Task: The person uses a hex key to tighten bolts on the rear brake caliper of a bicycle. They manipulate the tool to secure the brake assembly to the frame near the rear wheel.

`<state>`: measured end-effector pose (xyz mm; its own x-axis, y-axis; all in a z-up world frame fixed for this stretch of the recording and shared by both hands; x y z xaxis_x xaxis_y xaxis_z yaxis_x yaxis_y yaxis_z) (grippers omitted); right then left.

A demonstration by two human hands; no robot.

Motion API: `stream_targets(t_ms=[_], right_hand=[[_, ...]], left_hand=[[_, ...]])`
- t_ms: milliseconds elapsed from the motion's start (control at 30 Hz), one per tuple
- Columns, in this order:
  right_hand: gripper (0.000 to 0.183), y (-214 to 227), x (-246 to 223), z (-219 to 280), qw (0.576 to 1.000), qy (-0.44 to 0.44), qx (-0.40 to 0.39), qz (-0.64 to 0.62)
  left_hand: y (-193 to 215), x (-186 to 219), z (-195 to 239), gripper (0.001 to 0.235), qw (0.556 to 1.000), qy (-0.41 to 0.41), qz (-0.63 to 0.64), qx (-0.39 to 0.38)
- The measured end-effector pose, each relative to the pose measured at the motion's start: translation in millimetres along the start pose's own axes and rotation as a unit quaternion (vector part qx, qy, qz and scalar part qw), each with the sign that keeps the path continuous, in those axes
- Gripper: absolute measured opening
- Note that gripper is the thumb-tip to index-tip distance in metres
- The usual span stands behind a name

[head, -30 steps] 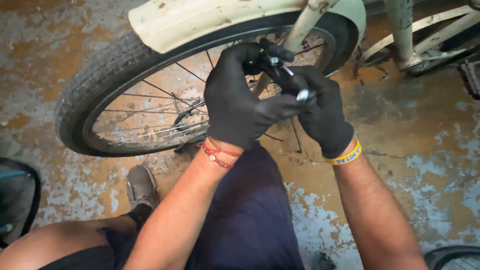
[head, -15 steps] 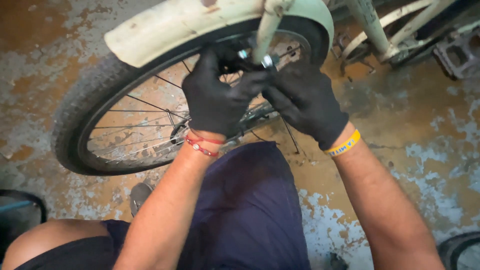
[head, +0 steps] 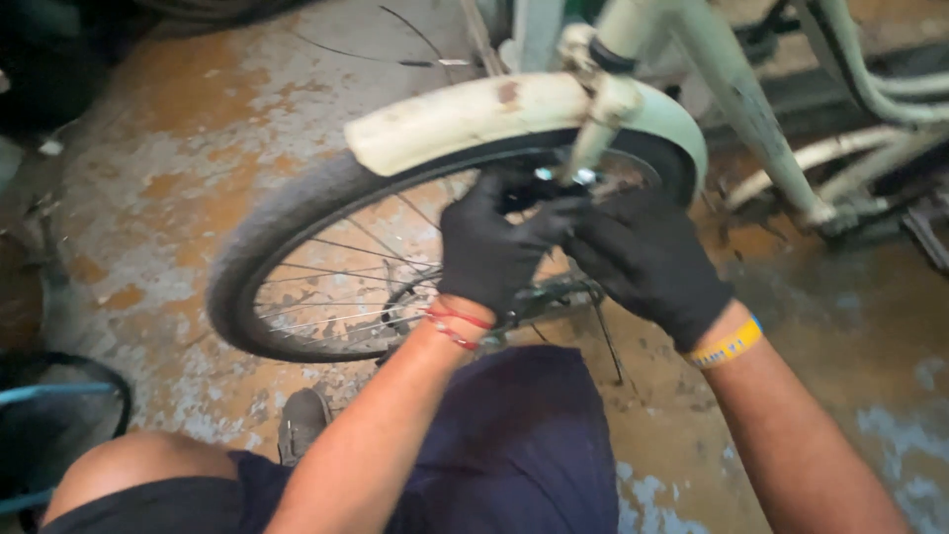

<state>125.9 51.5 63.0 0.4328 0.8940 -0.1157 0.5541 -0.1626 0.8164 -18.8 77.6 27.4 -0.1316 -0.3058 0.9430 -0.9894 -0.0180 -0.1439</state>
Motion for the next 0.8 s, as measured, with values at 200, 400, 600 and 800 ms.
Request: stream_targets(t_ms=[200, 400, 600, 800], right_hand=[[0.016, -14.7, 10.3, 10.1, 0.996, 0.057, 0.029, 0.061], [0.019, -23.2, 19.7, 5.4, 0.994, 0.028, -0.034, 0.099], [0.023, -17.8, 13.4, 2.7, 0.998, 0.052, 0.016, 0.015], [0.021, -29.2, 15.7, 10.0, 0.996, 0.040, 0.023, 0.081]], left_hand=[[5.5, -8.4, -3.4, 0.038, 0.995, -0.031, -0.087, 0.037], [3.9, 3.2, -2.2, 0.024, 0.977, 0.058, -0.174, 0.112], [-2.0, -8.5, -3.7, 0.027, 0.995, -0.052, -0.008, 0.081], [5.8, -1.6, -1.6, 0.023, 0.981, 0.002, -0.153, 0.117]])
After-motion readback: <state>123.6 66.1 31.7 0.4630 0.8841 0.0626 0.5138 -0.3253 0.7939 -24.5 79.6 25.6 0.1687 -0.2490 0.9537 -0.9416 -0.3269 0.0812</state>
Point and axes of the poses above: each hand's wrist, its own z-axis away from the middle knuckle, its own y-axis out of the back of the hand, x = y × z, the point moved 9 cm from there along -z, towards the middle knuckle, and after that the axes turned 7 degrees about -x, right-handed, at the moved point
